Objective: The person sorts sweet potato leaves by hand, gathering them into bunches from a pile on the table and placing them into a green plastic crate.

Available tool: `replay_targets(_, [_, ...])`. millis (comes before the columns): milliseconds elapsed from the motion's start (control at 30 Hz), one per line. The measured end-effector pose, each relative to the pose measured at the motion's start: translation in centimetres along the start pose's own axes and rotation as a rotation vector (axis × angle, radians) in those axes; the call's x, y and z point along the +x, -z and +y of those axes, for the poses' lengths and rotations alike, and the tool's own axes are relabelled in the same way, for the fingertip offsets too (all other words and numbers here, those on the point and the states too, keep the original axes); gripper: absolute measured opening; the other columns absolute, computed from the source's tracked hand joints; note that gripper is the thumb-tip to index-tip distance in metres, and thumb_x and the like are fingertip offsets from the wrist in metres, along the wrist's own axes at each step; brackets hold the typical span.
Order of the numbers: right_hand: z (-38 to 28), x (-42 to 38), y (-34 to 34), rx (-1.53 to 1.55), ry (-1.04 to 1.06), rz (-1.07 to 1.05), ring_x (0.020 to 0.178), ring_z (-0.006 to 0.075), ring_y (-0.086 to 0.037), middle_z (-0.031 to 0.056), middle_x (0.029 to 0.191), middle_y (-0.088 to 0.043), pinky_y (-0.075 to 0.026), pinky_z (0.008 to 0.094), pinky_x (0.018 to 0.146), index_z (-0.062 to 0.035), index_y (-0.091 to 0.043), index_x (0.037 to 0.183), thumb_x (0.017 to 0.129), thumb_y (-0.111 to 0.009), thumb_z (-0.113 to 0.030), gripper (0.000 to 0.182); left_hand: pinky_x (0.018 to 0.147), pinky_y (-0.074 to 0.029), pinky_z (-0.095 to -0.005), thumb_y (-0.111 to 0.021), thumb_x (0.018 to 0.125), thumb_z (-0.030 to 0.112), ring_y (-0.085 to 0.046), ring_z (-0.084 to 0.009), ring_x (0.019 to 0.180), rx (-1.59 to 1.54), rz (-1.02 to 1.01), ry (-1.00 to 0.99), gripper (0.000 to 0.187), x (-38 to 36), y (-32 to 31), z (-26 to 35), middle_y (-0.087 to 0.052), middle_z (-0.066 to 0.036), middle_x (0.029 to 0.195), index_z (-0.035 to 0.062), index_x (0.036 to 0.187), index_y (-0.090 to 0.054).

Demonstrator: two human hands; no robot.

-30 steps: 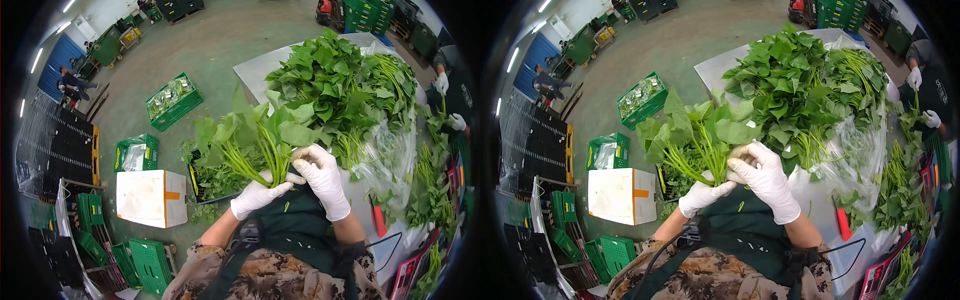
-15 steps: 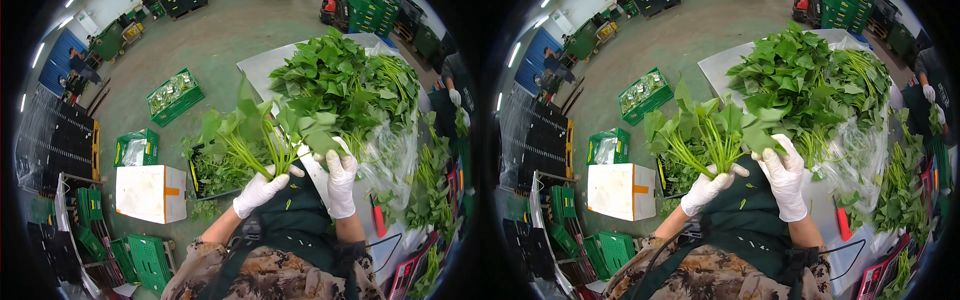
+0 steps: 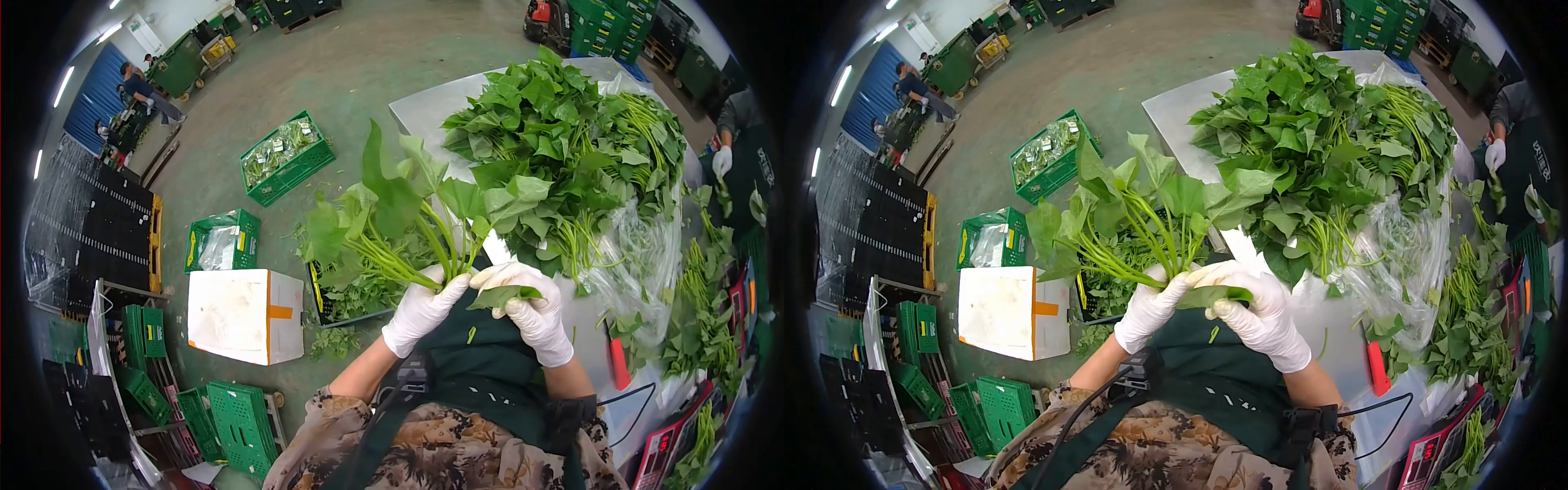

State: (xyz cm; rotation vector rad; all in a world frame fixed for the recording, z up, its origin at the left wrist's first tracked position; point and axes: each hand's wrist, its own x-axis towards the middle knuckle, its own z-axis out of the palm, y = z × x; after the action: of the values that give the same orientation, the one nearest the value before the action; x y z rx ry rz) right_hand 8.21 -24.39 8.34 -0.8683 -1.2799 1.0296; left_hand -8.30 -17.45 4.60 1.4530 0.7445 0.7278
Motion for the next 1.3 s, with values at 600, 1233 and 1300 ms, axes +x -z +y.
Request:
replay_targets(600, [0.4,0.9,0.1,-0.32,-0.149,-0.123,0.061,0.0164,-0.052,0.0088,0.073,-0.055,-0.042,0.0277,0.057,0.0018,-0.059,0.088,0.086,-0.057,-0.012,0.014,0.073,-0.045,-0.0305,-0.054,0.09,0.033,-0.059,-0.0186,0.079,0.206,0.017,-0.063,0.036,0.0,0.0,-1.4,-0.063,-0.011,0.087,-0.0006,0.098,-0.061])
replay_targets(1233, [5.3,1.4,0.8,-0.867,-0.159,-0.164,0.093,0.0265,-0.06,0.013,0.102,-0.061,-0.047,0.0354,0.08,-0.0061,-0.061,0.103,0.079,-0.064,-0.024,0.031,0.054,-0.034,-0.0225,-0.05,0.092,0.013,-0.037,-0.0058,0.055,-0.659,0.296,0.092,0.014,-0.3,2.4,-0.3,-0.04,0.005,0.063,0.0033,0.099,-0.056])
replay_targets(1300, [4.5,-0.1,3.1,-0.743,-0.273,0.074,0.083,0.0237,-0.062,0.0119,0.093,-0.062,-0.048,0.0328,0.072,-0.0064,-0.063,0.094,0.08,-0.063,-0.018,0.019,0.06,-0.038,-0.0265,-0.051,0.093,0.019,-0.042,-0.009,0.062,-0.763,0.153,0.075,0.017,-1.3,1.3,-2.9,-0.043,0.001,0.068,0.0043,0.101,-0.053])
